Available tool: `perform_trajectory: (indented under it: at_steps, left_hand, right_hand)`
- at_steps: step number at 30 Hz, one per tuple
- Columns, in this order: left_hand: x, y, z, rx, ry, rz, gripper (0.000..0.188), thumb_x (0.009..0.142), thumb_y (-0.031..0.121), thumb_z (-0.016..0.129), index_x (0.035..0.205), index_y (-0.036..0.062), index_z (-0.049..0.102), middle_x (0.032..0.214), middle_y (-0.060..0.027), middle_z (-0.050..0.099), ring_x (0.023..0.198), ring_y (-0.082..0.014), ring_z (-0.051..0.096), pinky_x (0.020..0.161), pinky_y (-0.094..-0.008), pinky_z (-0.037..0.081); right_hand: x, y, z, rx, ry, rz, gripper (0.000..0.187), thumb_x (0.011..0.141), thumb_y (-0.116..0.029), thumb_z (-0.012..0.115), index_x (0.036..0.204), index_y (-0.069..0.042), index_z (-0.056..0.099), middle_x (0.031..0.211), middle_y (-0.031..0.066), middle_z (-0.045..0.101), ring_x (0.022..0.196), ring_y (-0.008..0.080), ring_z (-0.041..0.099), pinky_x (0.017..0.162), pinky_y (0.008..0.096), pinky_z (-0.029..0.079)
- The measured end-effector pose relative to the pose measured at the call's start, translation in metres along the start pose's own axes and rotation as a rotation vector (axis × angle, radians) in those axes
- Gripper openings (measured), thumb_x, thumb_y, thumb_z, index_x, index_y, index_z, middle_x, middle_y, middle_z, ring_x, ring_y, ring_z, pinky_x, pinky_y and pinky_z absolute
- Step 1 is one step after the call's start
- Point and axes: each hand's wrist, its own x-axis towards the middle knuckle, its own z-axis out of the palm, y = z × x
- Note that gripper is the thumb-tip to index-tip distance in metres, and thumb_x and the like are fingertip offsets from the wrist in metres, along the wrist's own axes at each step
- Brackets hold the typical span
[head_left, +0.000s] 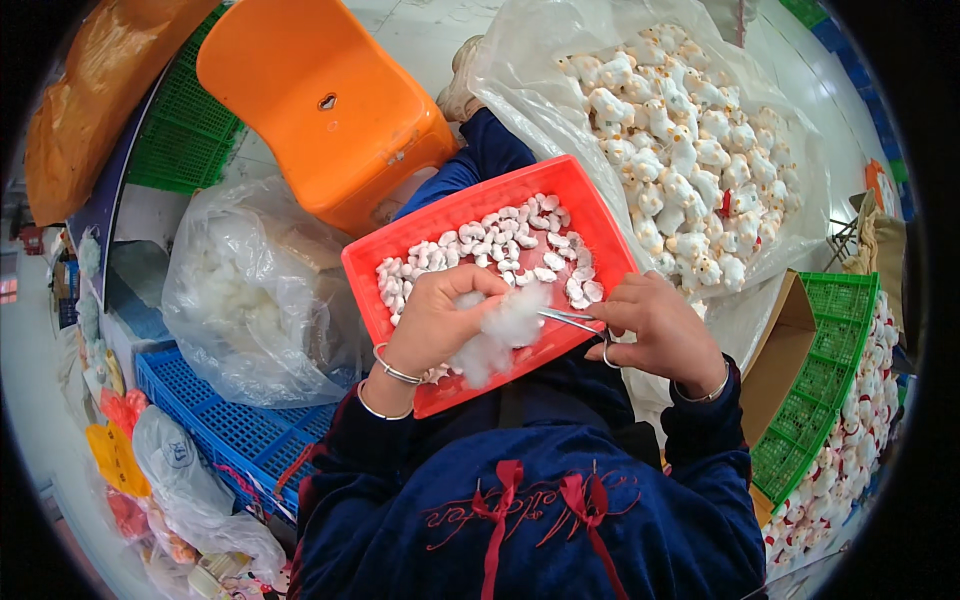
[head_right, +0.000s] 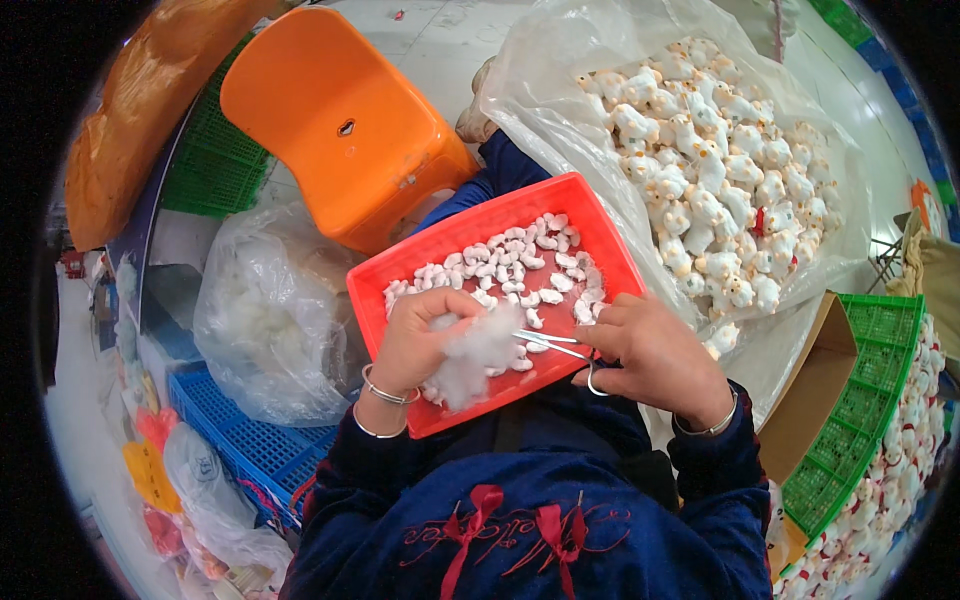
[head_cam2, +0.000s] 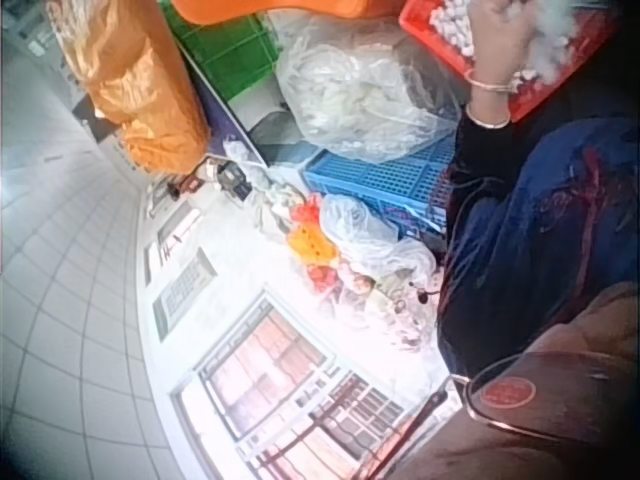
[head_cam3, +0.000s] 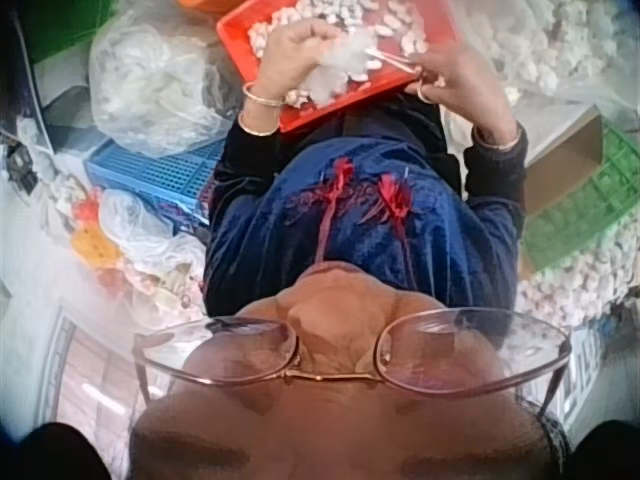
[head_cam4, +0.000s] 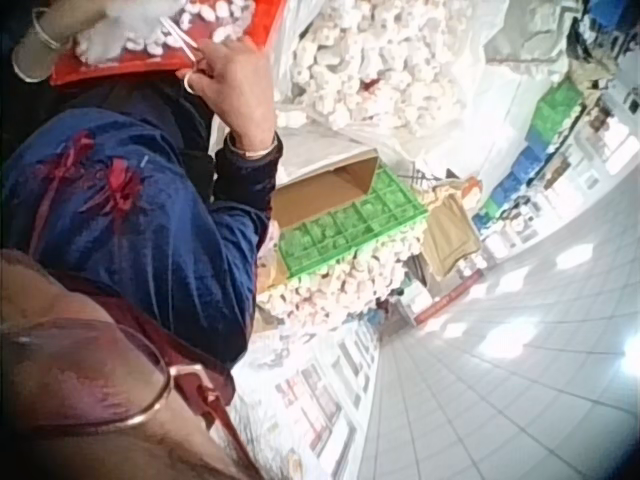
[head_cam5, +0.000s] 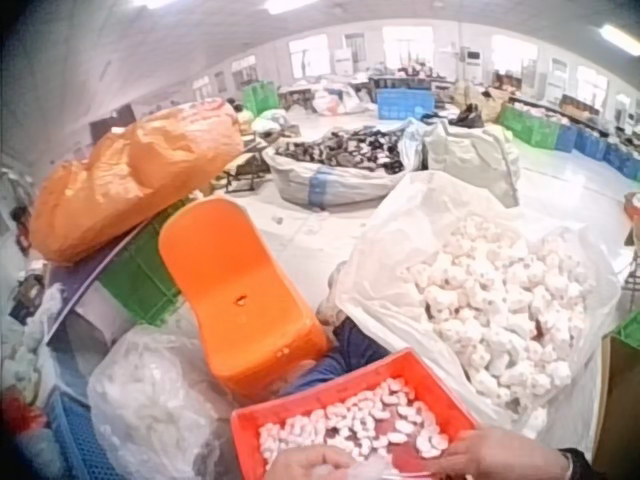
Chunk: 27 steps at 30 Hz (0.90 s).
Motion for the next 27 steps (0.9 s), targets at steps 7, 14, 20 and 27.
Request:
perform_trajectory:
  at_steps: [7,14,20,27]
  left_hand:
    - [0.001,0.008,0.011,-0.031,-0.004,-0.17,0.016,0.094,0.007,0.072,0.107,-0.0003,0.076,0.096,-0.0049,0.077,0.084,-0.0089,0.07,0.074,-0.024,0.056]
    - [-0.001,-0.003,0.011,0.011,-0.009,-0.209,0.015,0.094,0.009,0.07,0.106,0.0002,0.074,0.092,-0.0045,0.076,0.08,-0.0083,0.07,0.071,-0.0244,0.057]
    - [0.001,-0.017,0.008,-0.109,0.086,-0.161,0.008,0.092,0.006,0.071,0.098,0.0011,0.071,0.092,-0.0024,0.073,0.079,-0.0068,0.067,0.071,-0.0232,0.055]
    - [0.002,-0.017,0.01,-0.078,0.158,-0.126,0.007,0.091,0.003,0.071,0.097,0.0004,0.07,0.094,-0.0018,0.072,0.086,-0.0052,0.064,0.078,-0.0214,0.053]
  right_hand:
    - [-0.001,0.0,0.002,-0.03,-0.066,0.121,0.044,0.073,-0.024,0.085,0.112,-0.006,0.074,0.088,0.0115,0.066,0.091,0.0332,0.063,0.078,0.0447,0.048]
    - [-0.003,-0.003,0.006,-0.068,-0.03,0.133,0.046,0.072,-0.022,0.085,0.113,-0.006,0.074,0.094,0.012,0.068,0.096,0.0329,0.063,0.082,0.0439,0.049]
    - [-0.013,0.002,0.004,-0.048,0.045,0.215,0.05,0.069,-0.02,0.087,0.115,-0.006,0.073,0.097,0.0116,0.068,0.099,0.0331,0.062,0.085,0.0432,0.049]
    - [-0.012,-0.01,-0.01,-0.094,0.147,0.065,0.063,0.066,-0.027,0.091,0.119,-0.006,0.066,0.11,0.0119,0.062,0.11,0.0349,0.055,0.095,0.0428,0.047]
